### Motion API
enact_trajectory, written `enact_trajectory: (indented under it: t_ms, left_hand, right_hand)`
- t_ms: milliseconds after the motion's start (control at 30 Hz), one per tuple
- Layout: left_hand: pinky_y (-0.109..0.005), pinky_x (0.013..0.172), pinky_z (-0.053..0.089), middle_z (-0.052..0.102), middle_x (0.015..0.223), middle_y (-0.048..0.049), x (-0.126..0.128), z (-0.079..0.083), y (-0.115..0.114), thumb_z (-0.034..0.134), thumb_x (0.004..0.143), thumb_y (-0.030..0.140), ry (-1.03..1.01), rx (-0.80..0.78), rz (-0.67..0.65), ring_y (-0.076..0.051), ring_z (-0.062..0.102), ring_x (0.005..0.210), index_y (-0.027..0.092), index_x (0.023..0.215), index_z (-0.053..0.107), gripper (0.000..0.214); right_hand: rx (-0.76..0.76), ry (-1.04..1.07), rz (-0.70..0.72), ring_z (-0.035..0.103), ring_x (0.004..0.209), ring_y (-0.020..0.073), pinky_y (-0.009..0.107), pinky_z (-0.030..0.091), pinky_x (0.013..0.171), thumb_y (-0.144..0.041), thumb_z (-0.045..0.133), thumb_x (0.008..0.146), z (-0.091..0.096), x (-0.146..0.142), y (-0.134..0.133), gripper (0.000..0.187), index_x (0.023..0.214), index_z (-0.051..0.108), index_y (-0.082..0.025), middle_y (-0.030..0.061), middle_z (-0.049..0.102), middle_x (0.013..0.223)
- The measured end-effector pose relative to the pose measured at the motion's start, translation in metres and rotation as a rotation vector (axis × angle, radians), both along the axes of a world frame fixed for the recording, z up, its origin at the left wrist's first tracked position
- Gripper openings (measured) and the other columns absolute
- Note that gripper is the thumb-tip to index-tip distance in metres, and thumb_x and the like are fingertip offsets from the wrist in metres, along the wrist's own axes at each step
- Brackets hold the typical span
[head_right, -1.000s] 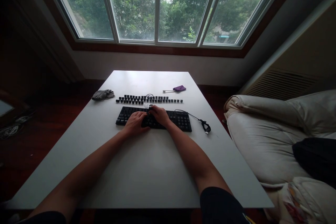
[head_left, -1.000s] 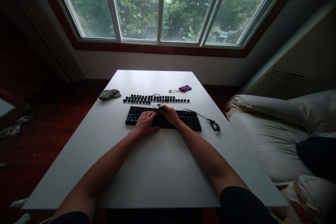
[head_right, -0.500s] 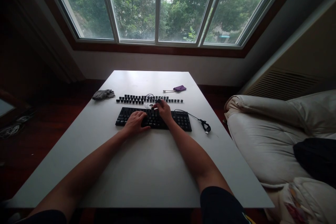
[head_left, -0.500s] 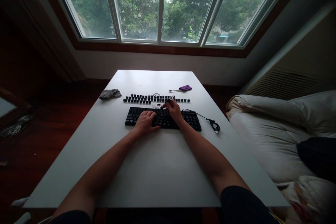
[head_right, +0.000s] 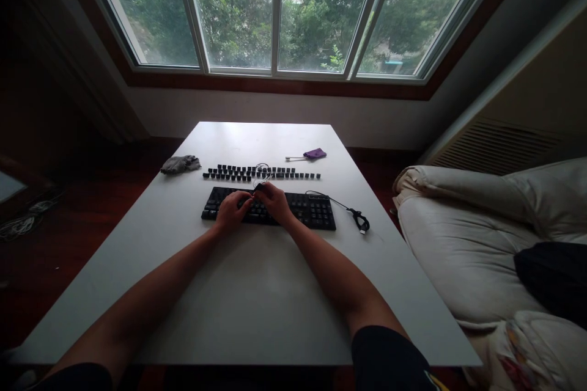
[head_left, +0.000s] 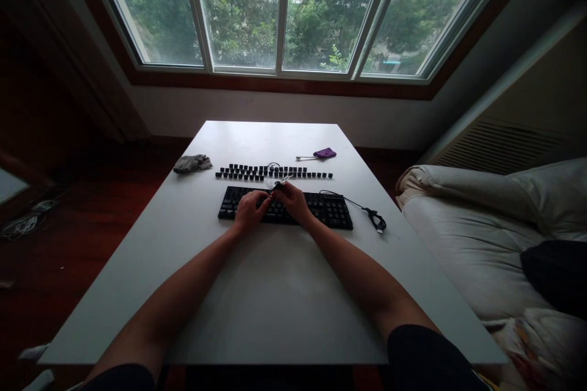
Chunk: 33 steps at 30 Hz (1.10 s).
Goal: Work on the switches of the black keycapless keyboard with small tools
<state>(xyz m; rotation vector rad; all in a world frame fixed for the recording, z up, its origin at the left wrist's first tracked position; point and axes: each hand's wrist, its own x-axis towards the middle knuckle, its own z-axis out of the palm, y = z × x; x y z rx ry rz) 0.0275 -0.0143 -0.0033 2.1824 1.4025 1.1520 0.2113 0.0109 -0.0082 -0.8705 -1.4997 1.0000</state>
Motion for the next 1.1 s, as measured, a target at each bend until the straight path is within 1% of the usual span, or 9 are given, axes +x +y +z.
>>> enact_trajectory:
  t_ms: [100,167,267,333,533,667,767,967,1100]
  left_hand:
    - [-0.034,0.086,0.051,0.072,0.102,-0.0046,0.0008,0.0001,0.0003,0.06,0.093,0.036,-0.107,-0.022,-0.035,-0.022,0.067,0.096,0.023,0.103,0.068,0.019]
    - [-0.033,0.087,0.052,0.073,0.103,-0.0037,0.0026,0.0004,-0.0005,0.061,0.093,0.034,-0.18,-0.039,-0.059,-0.02,0.068,0.095,0.023,0.108,0.067,0.02]
    - [-0.033,0.089,0.052,0.074,0.102,-0.0019,0.0055,0.0009,-0.0021,0.063,0.091,0.029,-0.274,-0.06,-0.079,-0.019,0.069,0.093,0.025,0.117,0.063,0.027]
    - [-0.034,0.09,0.052,0.074,0.102,-0.0015,0.0067,0.0011,-0.0027,0.064,0.09,0.028,-0.319,-0.068,-0.093,-0.018,0.069,0.094,0.025,0.12,0.061,0.031]
    - [-0.034,0.091,0.052,0.074,0.105,-0.0025,0.0073,-0.0001,-0.0013,0.064,0.089,0.026,-0.372,-0.086,-0.138,-0.018,0.068,0.093,0.025,0.122,0.058,0.034]
    - [-0.034,0.091,0.053,0.074,0.106,-0.0037,0.008,-0.0018,-0.0006,0.062,0.089,0.024,-0.386,-0.091,-0.149,-0.018,0.069,0.096,0.023,0.118,0.058,0.029]
    - [-0.034,0.09,0.053,0.073,0.106,-0.0034,0.0078,-0.0027,-0.001,0.06,0.09,0.021,-0.313,-0.061,-0.155,-0.019,0.069,0.096,0.023,0.114,0.061,0.024]
    - [-0.038,0.091,0.051,0.072,0.107,-0.0053,0.0068,-0.0044,-0.0022,0.059,0.09,0.018,0.015,0.096,-0.127,-0.021,0.067,0.097,0.024,0.114,0.065,0.026]
    - [-0.039,0.091,0.051,0.072,0.107,-0.0059,0.0072,-0.0055,-0.0018,0.058,0.093,0.021,0.103,0.16,-0.113,-0.022,0.066,0.096,0.023,0.114,0.065,0.023]
  right_hand:
    - [-0.003,0.002,-0.007,0.068,0.076,0.0214,0.033,0.057,0.07,-0.048,0.068,0.084,0.0009,-0.0007,-0.0008,0.029,0.092,0.062,-0.021,0.0037,0.071,0.08]
    - [-0.002,-0.001,-0.012,0.068,0.075,0.0209,0.033,0.056,0.069,-0.048,0.066,0.084,0.002,-0.0007,-0.0011,0.028,0.092,0.062,-0.021,0.004,0.071,0.08]
    - [0.003,-0.011,-0.01,0.067,0.072,0.0199,0.032,0.055,0.068,-0.046,0.065,0.086,0.0029,-0.0006,-0.0015,0.026,0.093,0.062,-0.021,0.004,0.071,0.08]
    - [0.002,-0.009,-0.006,0.068,0.071,0.0197,0.032,0.055,0.068,-0.045,0.064,0.086,0.0023,-0.0002,-0.001,0.025,0.093,0.061,-0.021,0.0037,0.071,0.079]
    - [-0.031,-0.072,-0.099,0.064,0.062,0.0182,0.03,0.051,0.06,-0.046,0.062,0.086,-0.0012,0.002,0.0036,0.025,0.085,0.057,-0.022,0.0006,0.065,0.068]
    - [-0.029,-0.115,-0.153,0.062,0.058,0.0169,0.029,0.049,0.057,-0.047,0.061,0.085,-0.0019,0.0029,0.0053,0.026,0.084,0.057,-0.022,-0.0004,0.064,0.067]
    - [-0.03,-0.136,-0.185,0.061,0.058,0.0166,0.028,0.049,0.058,-0.048,0.061,0.085,-0.0024,0.0033,0.0053,0.026,0.082,0.056,-0.022,-0.0009,0.063,0.066]
    - [-0.036,-0.153,-0.193,0.06,0.057,0.0164,0.028,0.048,0.057,-0.047,0.06,0.084,-0.0028,0.0043,0.0052,0.025,0.08,0.056,-0.022,-0.0019,0.061,0.064]
    - [-0.041,-0.151,-0.187,0.06,0.057,0.016,0.027,0.048,0.057,-0.046,0.06,0.084,-0.0034,0.0042,0.0061,0.026,0.077,0.053,-0.022,-0.0022,0.06,0.063]
